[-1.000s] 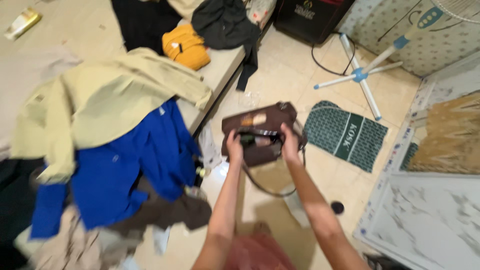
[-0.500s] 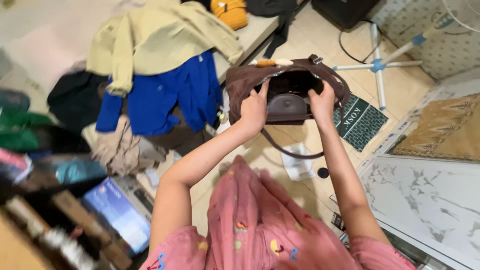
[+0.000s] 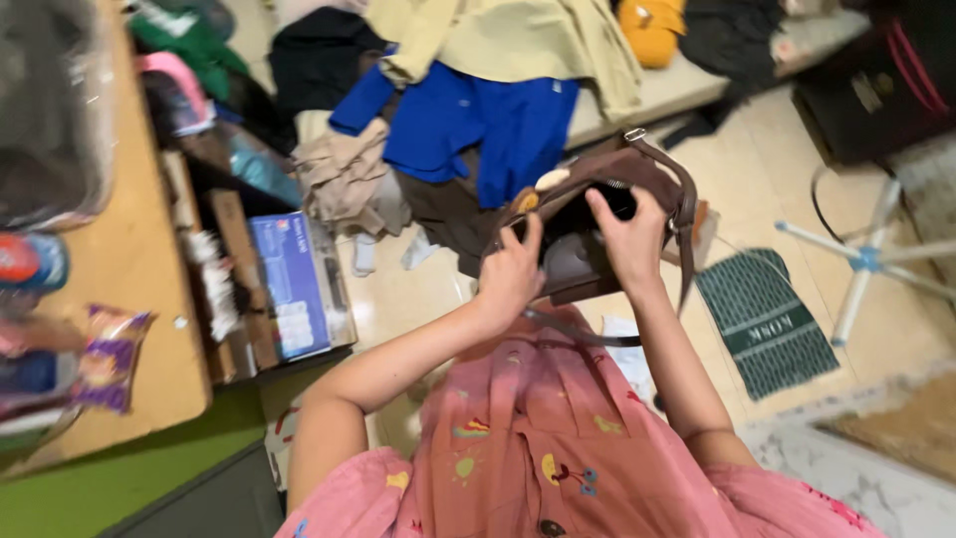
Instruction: The person throws away trash, organizes cosmetics and accessories in a rotating organizer, attaches a clip to a shelf rack, and packs items into a handbag by hand.
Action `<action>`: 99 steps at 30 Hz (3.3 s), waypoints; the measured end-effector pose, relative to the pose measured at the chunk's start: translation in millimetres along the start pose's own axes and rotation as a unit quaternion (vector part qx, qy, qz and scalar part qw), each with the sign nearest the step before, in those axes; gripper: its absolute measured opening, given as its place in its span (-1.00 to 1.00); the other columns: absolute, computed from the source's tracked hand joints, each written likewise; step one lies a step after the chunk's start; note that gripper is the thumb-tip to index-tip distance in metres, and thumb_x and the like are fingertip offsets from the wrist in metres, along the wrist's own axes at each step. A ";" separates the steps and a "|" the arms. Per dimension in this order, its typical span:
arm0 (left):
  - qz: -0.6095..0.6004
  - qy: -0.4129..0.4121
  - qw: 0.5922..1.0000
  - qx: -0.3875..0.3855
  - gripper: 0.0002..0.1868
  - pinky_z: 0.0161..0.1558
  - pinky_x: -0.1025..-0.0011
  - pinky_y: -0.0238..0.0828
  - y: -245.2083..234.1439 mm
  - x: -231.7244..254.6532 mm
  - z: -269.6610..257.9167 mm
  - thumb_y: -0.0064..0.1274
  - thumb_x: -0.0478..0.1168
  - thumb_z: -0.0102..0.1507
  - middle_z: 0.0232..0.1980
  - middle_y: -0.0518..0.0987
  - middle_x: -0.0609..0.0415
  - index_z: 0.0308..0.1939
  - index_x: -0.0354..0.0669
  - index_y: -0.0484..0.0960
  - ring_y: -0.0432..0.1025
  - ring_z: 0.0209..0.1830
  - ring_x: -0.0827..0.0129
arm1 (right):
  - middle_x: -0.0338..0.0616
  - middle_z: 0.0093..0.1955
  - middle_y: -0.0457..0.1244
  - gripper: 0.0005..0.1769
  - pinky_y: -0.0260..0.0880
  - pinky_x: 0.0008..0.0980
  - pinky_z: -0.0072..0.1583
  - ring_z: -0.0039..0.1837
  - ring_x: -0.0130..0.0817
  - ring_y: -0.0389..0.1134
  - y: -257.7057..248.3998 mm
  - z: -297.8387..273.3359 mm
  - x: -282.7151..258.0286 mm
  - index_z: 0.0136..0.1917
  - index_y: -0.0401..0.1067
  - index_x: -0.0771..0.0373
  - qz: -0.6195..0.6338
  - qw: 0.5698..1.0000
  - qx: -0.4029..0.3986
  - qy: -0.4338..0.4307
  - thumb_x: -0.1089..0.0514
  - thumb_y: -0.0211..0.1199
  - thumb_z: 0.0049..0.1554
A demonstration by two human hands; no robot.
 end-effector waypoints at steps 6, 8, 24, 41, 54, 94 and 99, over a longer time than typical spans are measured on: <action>-0.045 -0.060 0.979 0.187 -0.27 -0.38 0.19 0.50 -80.8 -75.6 -34.2 0.28 0.02 0.02 -0.26 0.52 -0.14 0.12 -0.31 0.39 0.55 -0.38 0.06 | 0.09 -0.03 0.42 -0.72 0.42 -0.28 0.11 0.00 -0.14 0.47 42.3 -57.3 -92.8 0.08 0.53 0.43 -0.004 0.986 -0.072 -0.153 0.15 0.38 0.23; -0.047 -0.010 0.944 0.327 -0.40 -0.31 0.13 0.47 -112.8 -91.9 -46.4 0.24 -0.09 -0.13 -0.27 0.52 -0.14 -0.07 -0.23 0.45 0.56 -0.32 0.01 | 0.09 -0.03 0.42 -0.74 0.43 -0.27 0.11 0.01 -0.13 0.48 58.2 -71.4 -115.8 0.09 0.54 0.41 -0.003 0.982 -0.095 -0.166 0.16 0.36 0.22; -0.578 -0.089 0.755 0.297 -0.75 0.02 0.48 0.44 -86.4 -270.6 -146.6 -0.01 -0.34 0.37 -0.09 0.70 -0.01 0.06 -0.44 0.64 0.54 -0.07 0.43 | -0.04 -0.24 0.38 -0.91 0.34 -0.07 0.38 0.06 -0.07 0.42 193.4 -172.7 -85.6 -0.41 0.55 0.19 -0.412 0.621 -0.401 -0.533 0.17 0.26 -0.20; -0.551 -0.359 0.657 0.369 -0.67 -0.37 0.37 0.26 -23.5 -308.7 -222.2 -0.03 -0.16 0.41 -0.51 0.38 0.12 -0.32 -0.39 0.59 0.22 -0.45 0.54 | 0.22 -0.02 0.39 -0.55 0.45 -0.08 0.10 0.02 0.12 0.46 523.8 -201.4 2.6 0.10 0.49 0.34 -0.092 0.679 -0.728 0.005 -0.10 0.22 0.19; -0.575 -0.386 0.576 0.435 -0.70 -0.19 0.46 0.35 -27.0 -336.0 -201.2 -0.06 -0.18 0.41 -0.37 0.55 0.16 -0.17 -0.40 0.65 0.32 -0.33 0.56 | 0.17 0.01 0.39 -0.67 0.46 -0.10 0.09 0.03 0.09 0.46 546.2 -152.0 -6.5 0.07 0.52 0.30 -0.214 0.571 -0.790 -0.064 0.03 0.19 0.16; -0.690 -0.360 0.510 0.366 -0.62 -0.56 0.44 -0.06 -7.0 -384.5 -117.8 -0.06 -0.05 0.46 -0.54 0.25 0.26 -0.35 -0.21 0.57 0.06 -0.60 0.55 | -0.29 -0.24 0.29 -0.86 0.14 -0.56 -0.12 -0.20 -0.65 0.21 250.1 21.9 -397.6 -0.02 0.54 0.36 0.124 0.828 -0.412 -0.358 0.22 0.29 0.34; -0.684 -0.331 0.539 0.363 -0.69 -0.44 0.38 0.16 -4.2 -374.4 -111.3 -0.08 -0.11 0.42 -0.50 0.40 0.19 -0.31 -0.24 0.58 0.21 -0.55 0.48 | -0.29 -0.21 0.31 -0.86 0.05 -0.60 -0.21 -0.29 -0.66 0.19 237.5 41.9 -404.4 0.01 0.56 0.33 0.194 0.854 -0.357 -0.326 0.20 0.32 0.37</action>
Point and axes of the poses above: each hand's wrist, its own z-axis towards the middle knuckle, its own y-axis out of the palm, x = y × z, the point moved 5 cm from there along z, towards the middle knuckle
